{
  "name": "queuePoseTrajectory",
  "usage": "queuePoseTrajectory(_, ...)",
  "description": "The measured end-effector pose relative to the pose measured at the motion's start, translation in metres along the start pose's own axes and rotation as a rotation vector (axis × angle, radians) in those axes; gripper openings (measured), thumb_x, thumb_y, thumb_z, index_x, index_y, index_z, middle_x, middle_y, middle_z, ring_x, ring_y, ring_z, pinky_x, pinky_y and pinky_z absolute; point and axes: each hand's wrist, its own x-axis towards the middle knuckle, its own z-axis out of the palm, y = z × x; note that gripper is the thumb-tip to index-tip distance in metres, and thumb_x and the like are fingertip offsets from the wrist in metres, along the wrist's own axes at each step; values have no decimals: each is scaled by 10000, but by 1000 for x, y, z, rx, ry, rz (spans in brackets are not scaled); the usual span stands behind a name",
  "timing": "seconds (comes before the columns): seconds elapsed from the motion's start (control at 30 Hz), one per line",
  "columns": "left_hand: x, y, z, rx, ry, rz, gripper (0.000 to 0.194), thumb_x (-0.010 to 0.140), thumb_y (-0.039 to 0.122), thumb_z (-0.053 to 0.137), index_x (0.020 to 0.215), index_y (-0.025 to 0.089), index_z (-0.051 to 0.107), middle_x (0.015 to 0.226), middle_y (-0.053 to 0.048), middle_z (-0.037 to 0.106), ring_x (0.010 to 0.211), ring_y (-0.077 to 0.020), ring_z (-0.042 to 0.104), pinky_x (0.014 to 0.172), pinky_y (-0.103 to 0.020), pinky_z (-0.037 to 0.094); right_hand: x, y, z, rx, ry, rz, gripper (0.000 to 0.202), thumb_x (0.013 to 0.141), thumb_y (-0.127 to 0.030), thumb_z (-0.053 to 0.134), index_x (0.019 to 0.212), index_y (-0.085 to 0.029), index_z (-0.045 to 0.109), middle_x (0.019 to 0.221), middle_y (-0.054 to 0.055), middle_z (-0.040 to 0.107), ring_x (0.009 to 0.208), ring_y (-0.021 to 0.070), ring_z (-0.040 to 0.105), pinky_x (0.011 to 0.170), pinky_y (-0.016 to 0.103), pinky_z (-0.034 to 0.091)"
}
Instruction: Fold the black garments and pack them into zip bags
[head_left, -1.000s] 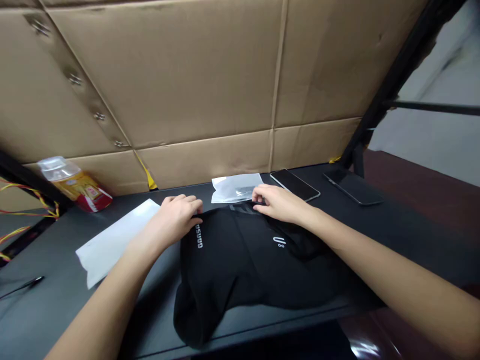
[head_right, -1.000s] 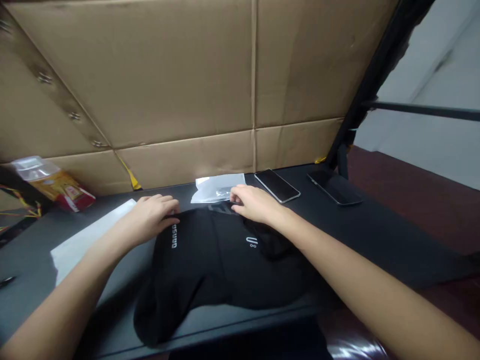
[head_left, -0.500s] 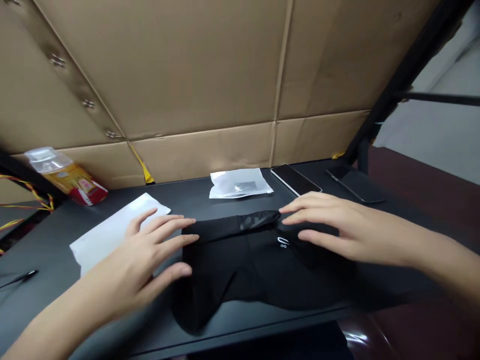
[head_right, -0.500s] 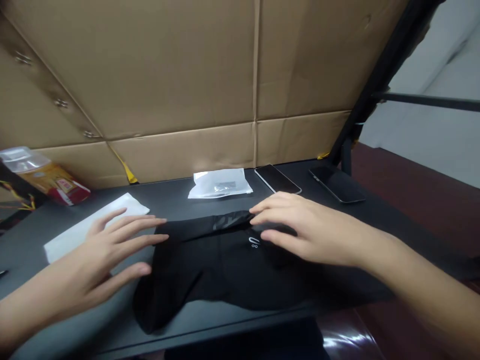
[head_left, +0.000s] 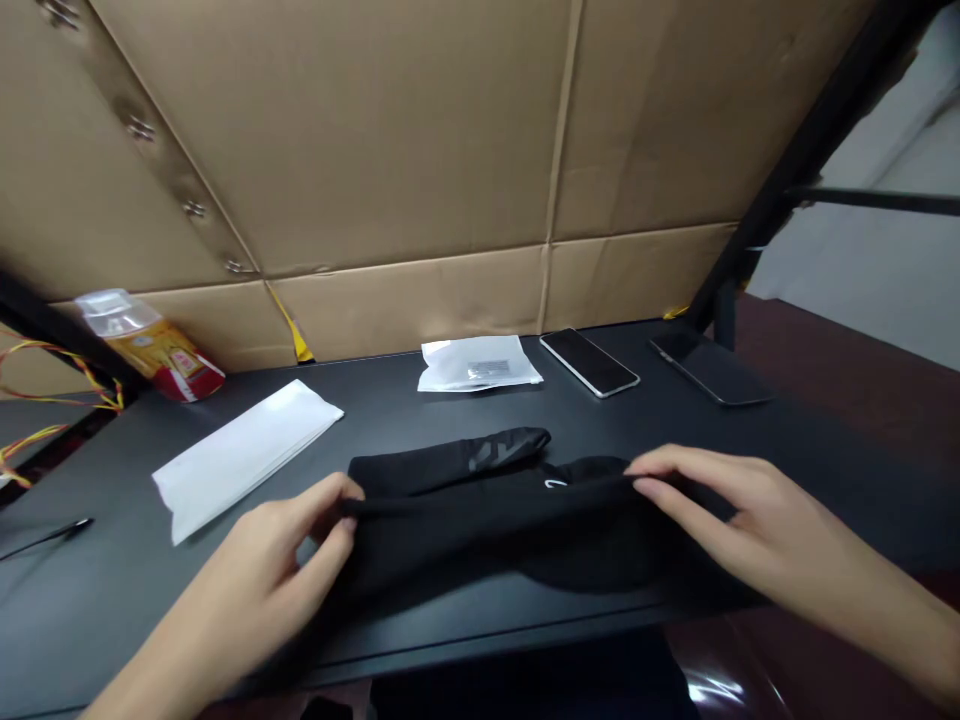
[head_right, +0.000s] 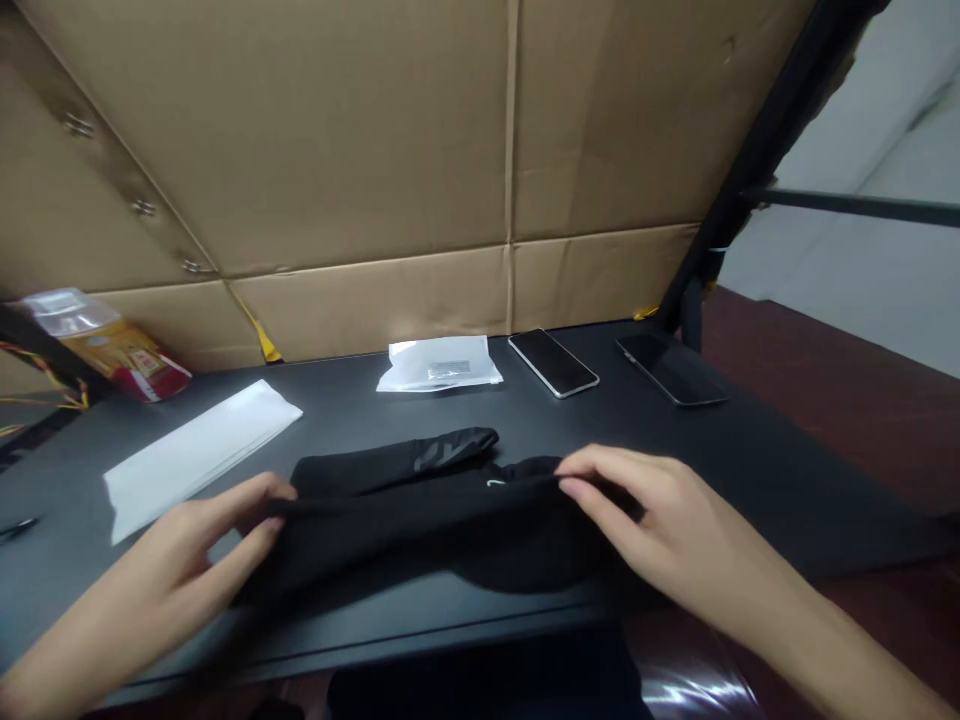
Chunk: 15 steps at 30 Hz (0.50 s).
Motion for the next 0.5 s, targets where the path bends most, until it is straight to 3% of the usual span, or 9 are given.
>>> queuePoseTrajectory(0.07, 23, 9, -3, 185, -110, -97, 247, 1026, 324, 438, 1078, 242, 665, 811, -16, 749, 696, -229, 707, 619, -332, 507, 22, -3, 8, -62, 4, 102, 249, 1055, -489, 558, 1075, -319, 739, 1098, 17, 799, 976, 270, 757, 803, 386, 590)
queuePoseTrajectory(0.2, 57, 48, -6, 560, 57, 80, 364, 939, 95, 433, 1197, 169, 679, 1158, -150, 745, 1007, -346, 699, 788, -462, 516, 56, -2, 29, -292, -75, 69, 266, 1021, -442, 556, 1060, -263, 750, 1096, 71, 762, 1020, 327, 711, 884, 465, 542)
queuePoseTrajectory(0.27, 67, 69, -3, 477, 78, 250, 389, 956, 83, 436, 1244, 186, 677, 1234, -133, 739, 1060, -326, 695, 857, -477, 533, 57, 2, 31, -308, -62, 100, 333, 1037, -472, 497, 1107, -257, 741, 1138, 92, 748, 1039, 338, 698, 911, 487, 530)
queuePoseTrajectory(0.33, 76, 84, 7, 302, 55, 399, 350, 1028, 197, 461, 1318, 194, 657, 1335, -117, 722, 1169, -312, 686, 949, -476, 548, 47, 7, 25, -290, -4, 219, 428, 1053, -568, 424, 1062, -265, 726, 1147, 98, 745, 1047, 344, 696, 898, 494, 525)
queuePoseTrajectory(0.4, 86, 90, 24, 179, 22, 481, 408, 1070, 323, 489, 1433, 173, 598, 1477, -121, 662, 1336, -330, 629, 1049, -485, 536, 29, 10, 17, -266, 2, 391, 537, 1032, -696, 384, 937, -275, 702, 1071, 94, 750, 978, 344, 709, 801, 473, 528)
queuePoseTrajectory(0.5, 98, 88, 52, 101, -56, 537, 457, 1075, 310, 521, 1505, 159, 550, 1547, -108, 621, 1420, -335, 586, 1091, -492, 525, 4, 11, 17, -246, -33, 525, 602, 937, -832, 453, 797, -273, 626, 914, 76, 729, 801, 315, 702, 639, 404, 483)
